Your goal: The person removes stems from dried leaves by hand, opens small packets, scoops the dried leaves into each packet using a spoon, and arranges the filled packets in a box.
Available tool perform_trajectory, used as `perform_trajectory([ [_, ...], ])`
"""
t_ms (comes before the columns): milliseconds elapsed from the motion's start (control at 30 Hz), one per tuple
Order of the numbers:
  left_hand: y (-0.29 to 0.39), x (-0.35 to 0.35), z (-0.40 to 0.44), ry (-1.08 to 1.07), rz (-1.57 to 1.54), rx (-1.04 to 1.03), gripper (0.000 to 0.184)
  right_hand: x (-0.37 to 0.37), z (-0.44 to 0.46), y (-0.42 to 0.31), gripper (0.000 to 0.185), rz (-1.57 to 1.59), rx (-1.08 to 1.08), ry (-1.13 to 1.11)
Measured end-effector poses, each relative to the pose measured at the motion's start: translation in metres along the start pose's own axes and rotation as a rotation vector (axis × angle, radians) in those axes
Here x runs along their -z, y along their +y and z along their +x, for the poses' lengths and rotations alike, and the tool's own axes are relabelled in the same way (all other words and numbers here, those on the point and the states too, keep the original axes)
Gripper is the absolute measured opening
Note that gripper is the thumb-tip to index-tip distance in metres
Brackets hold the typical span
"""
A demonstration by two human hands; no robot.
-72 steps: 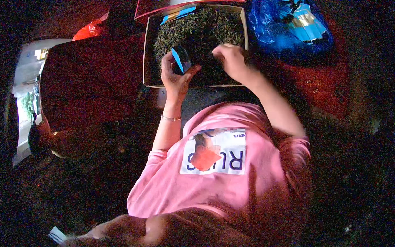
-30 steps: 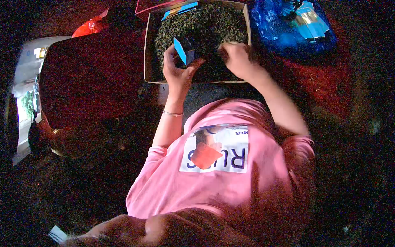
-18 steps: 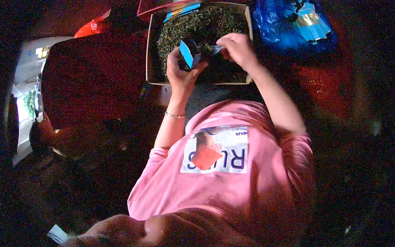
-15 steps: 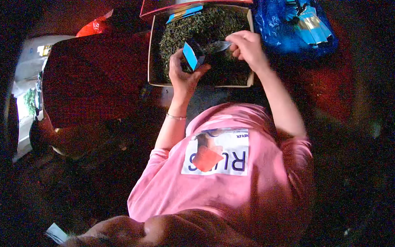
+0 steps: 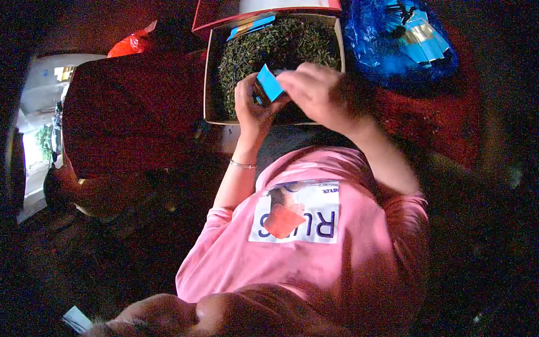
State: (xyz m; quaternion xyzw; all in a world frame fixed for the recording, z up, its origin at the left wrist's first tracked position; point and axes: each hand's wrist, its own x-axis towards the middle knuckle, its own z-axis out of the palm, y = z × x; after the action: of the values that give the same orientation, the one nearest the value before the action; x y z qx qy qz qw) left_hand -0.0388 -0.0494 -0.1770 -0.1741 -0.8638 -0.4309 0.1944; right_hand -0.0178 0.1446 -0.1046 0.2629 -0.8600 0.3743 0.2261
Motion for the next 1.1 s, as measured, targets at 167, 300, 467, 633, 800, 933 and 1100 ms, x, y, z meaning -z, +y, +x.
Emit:
perform_trajectory([
  [167, -0.007, 0.001, -0.003, 0.003, -0.131, 0.051, 0.064, 0.005, -0.001, 0.002, 0.018, 0.005, 0.074, 0.08],
  [300, -0.014, -0.003, -0.007, 0.043, -0.179, 0.101, 0.066, 0.008, -0.002, 0.021, 0.016, 0.103, -0.237, 0.217],
  [467, -0.009, 0.001, -0.003, 0.05, -0.107, 0.074, 0.07, -0.037, -0.037, 0.068, 0.012, -0.094, -0.274, -0.068],
  [633, -0.007, 0.002, -0.002, 0.052, -0.088, 0.047, 0.068, -0.072, -0.053, 0.067, 0.017, -0.028, -0.372, -0.062],
  [800, -0.004, 0.003, -0.001, 0.039, -0.101, 0.062, 0.066, -0.051, -0.027, 0.062, 0.018, 0.655, -0.93, -0.108],
  [933, -0.005, 0.002, -0.002, 0.053, -0.162, 0.059, 0.063, -0.017, -0.017, 0.06, 0.025, 0.663, -0.975, 0.058],
  [1100, -0.001, 0.003, 0.001, 0.023, -0.071, 0.032, 0.062, 0.017, -0.007, 0.044, 0.024, 0.665, -0.888, 0.191],
])
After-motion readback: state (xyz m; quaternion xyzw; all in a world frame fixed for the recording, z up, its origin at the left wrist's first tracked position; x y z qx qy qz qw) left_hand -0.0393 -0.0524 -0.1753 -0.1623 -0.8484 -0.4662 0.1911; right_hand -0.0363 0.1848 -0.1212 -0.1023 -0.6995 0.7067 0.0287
